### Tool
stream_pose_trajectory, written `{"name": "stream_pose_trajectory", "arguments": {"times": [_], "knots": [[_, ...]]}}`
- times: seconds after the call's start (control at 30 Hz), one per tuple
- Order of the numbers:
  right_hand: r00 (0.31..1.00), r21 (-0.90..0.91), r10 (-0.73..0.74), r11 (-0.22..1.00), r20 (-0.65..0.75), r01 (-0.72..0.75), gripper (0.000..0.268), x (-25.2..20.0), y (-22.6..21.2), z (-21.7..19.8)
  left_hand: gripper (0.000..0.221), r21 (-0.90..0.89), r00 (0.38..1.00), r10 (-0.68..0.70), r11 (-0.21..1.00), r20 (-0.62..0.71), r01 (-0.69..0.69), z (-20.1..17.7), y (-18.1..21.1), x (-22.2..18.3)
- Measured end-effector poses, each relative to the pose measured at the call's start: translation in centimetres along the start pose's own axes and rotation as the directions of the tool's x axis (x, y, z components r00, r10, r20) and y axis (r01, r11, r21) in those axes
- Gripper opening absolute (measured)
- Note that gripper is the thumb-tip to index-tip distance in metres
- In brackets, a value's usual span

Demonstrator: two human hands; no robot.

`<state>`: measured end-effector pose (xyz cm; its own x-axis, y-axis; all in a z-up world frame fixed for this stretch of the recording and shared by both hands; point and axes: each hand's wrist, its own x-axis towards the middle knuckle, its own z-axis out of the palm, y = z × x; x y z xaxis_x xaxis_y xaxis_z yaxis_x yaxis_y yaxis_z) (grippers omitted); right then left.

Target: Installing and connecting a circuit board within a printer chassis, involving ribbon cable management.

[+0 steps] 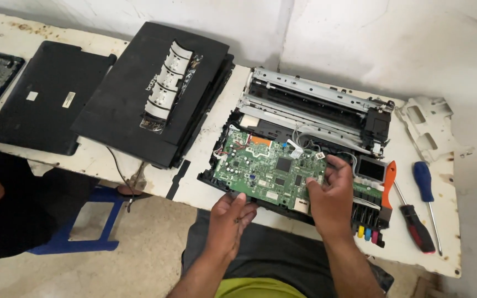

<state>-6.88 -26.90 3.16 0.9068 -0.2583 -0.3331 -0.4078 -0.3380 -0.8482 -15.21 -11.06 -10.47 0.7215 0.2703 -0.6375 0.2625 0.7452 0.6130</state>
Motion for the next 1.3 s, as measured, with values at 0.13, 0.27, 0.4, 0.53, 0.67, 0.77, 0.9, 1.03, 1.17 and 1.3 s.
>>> {"name": "stream_pose_trajectory", "arguments": {"times": [0.13, 0.27, 0.4, 0.53, 0.67, 0.77, 0.9, 1.03, 1.17, 1.3], "knots": [[0.995, 0.029, -0.096, 0.995, -0.038, 0.097, 0.053, 0.3, 1.1, 0.4, 0.017, 0.007, 1.0, 0.013, 1.0, -0.006, -0.013, 0.4, 0.4, -0.3], [0.992, 0.017, -0.096, 0.995, -0.083, 0.098, 0.049, 0.1, 0.9, 0.5, 0.021, 0.012, 1.0, 0.004, 1.0, -0.004, -0.004, 0.0, 0.1, -0.1], [0.97, 0.044, -0.194, 0.978, -0.147, 0.202, 0.044, 0.8, 2.3, 1.1, 0.025, -0.003, 0.999, 0.031, 1.0, -0.036, -0.031, 0.6, 0.3, -0.6], [0.949, 0.047, -0.276, 0.957, -0.154, 0.286, 0.039, 1.0, 2.9, 1.3, 0.02, 0.026, 0.999, 0.006, 1.0, -0.049, -0.005, 0.9, 0.9, -1.1], [0.979, -0.043, -0.182, 0.983, -0.09, 0.179, 0.039, 0.5, 1.8, 1.1, 0.038, 0.001, 0.998, 0.06, 0.998, -0.013, -0.06, 0.8, 0.5, -1.0], [0.984, -0.105, -0.174, 0.98, -0.05, 0.168, 0.035, 0.6, 1.8, 1.0, 0.038, 0.021, 0.998, 0.064, 0.998, -0.014, -0.064, 0.9, 0.7, -1.1], [0.998, -0.122, -0.044, 0.992, -0.048, 0.038, 0.029, 0.4, 0.3, 0.7, 0.03, 0.005, 0.999, 0.044, 0.999, -0.002, -0.044, 0.2, -0.4, -0.2], [0.993, -0.156, -0.099, 0.984, -0.064, 0.088, 0.029, 0.2, 0.1, -0.1, 0.022, 0.036, 0.999, 0.002, 0.999, -0.048, 0.0, 1.1, 0.8, -1.4], [0.987, -0.122, -0.143, 0.984, -0.069, 0.134, 0.033, 0.1, 0.7, 0.2, 0.02, 0.036, 0.999, 0.019, 0.999, -0.037, -0.018, 1.2, 0.8, -1.3], [0.973, -0.112, -0.204, 0.975, -0.112, 0.191, 0.03, 0.4, 1.9, 0.5, 0.028, 0.046, 1.0, 0.025, 0.999, -0.02, -0.024, 0.9, 0.3, -1.1]]}}
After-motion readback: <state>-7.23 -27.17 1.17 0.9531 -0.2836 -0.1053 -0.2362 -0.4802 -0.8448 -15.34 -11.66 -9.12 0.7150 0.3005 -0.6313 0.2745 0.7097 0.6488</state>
